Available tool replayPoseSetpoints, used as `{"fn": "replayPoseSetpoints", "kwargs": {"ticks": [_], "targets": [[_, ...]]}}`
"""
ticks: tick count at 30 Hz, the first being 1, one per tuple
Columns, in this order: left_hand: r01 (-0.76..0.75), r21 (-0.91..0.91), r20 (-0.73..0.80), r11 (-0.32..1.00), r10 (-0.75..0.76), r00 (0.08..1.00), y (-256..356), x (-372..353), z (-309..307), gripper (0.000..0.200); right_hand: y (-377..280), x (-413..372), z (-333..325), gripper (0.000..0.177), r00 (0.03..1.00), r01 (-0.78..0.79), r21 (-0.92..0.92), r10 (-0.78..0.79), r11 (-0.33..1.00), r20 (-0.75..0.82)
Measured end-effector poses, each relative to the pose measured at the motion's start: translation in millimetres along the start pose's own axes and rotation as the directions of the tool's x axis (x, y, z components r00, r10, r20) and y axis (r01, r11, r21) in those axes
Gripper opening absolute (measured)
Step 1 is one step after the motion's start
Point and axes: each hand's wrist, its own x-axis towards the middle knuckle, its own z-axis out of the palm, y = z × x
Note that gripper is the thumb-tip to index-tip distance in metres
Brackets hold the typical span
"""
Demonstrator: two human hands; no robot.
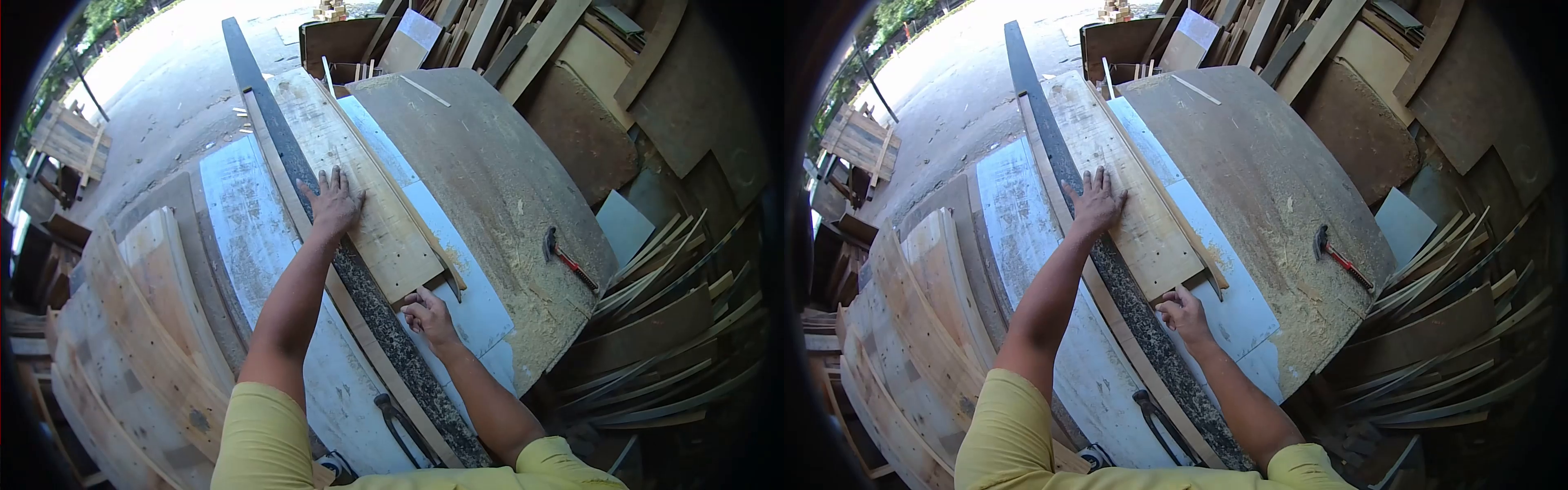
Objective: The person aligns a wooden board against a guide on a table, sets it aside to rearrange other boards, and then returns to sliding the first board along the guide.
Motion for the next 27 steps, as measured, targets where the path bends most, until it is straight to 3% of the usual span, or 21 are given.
{"fn": "replayPoseSetpoints", "kwargs": {"ticks": [4, 8, 10, 12, 14, 16, 18, 20, 21, 22, 23, 24, 26, 27], "targets": [[0.04, -0.06, 0.002, 0.997, -0.04, 0.999, -17, 35, -1, 0.073, -7, 38, 13, 0.014, 0.998, 0.013, 0.003, -0.013, 1.0, 0.058], [0.097, -0.061, 0.012, 0.993, -0.096, 0.995, -20, 58, -10, 0.074, -19, 68, 32, 0.015, 1.0, 0.025, -0.081, -0.025, 0.996, 0.008], [0.168, -0.014, 0.056, 0.986, -0.167, 0.984, -19, 55, -11, 0.075, -25, 74, 41, 0.019, 0.999, 0.01, -0.272, -0.021, 0.962, -0.037], [0.143, 0.008, 0.049, 0.99, -0.143, 0.989, -16, 42, -10, 0.076, -26, 78, 44, 0.023, 1.0, -0.026, -0.297, 0.021, 0.955, -0.021], [0.111, -0.009, 0.042, 0.994, -0.111, 0.993, -7, 23, -9, 0.078, -10, 91, 44, 0.025, 0.995, -0.072, -0.031, 0.07, 0.997, -0.072], [0.107, -0.058, 0.038, 0.993, -0.105, 0.994, 7, -4, -15, 0.078, -13, 88, 53, 0.026, 0.993, -0.069, 0.037, 0.072, 0.997, -0.088], [0.083, -0.078, 0.025, 0.994, -0.081, 0.996, 15, -19, -18, 0.079, -17, 86, 59, 0.025, 0.981, 0.041, 0.324, 0.023, 0.945, -0.192], [0.077, -0.138, 0.057, 0.987, -0.07, 0.996, 21, -32, -23, 0.078, -3, 113, 58, 0.026, 0.982, 0.119, 0.304, -0.067, 0.945, -0.175], [0.084, -0.128, 0.042, 0.988, -0.079, 0.996, 23, -36, -23, 0.078, -18, 109, 66, 0.028, 0.957, 0.114, 0.444, 0.022, 0.889, -0.29], [0.076, -0.238, -0.05, 0.968, -0.09, 0.995, 25, -38, -23, 0.077, -31, 109, 73, 0.032, 0.915, 0.124, 0.573, 0.13, 0.81, -0.383], [0.05, -0.345, -0.142, 0.937, -0.105, 0.984, 24, -39, -24, 0.075, -43, 115, 66, 0.038, 0.965, 0.012, 0.589, 0.144, 0.808, -0.218], [0.043, -0.337, -0.163, 0.941, -0.103, 0.981, 24, -40, -34, 0.075, -56, 121, 67, 0.038, 0.969, 0.024, 0.595, 0.127, 0.803, -0.21], [0.097, -0.365, -0.074, 0.926, -0.133, 0.988, 30, -43, -52, 0.073, -82, 127, 65, 0.042, 0.981, -0.086, 0.409, 0.149, 0.909, -0.126], [0.094, -0.372, -0.089, 0.923, -0.136, 0.987, 33, -47, -60, 0.073, -87, 129, 67, 0.043, 0.986, 0.013, 0.337, 0.044, 0.941, -0.161]]}}
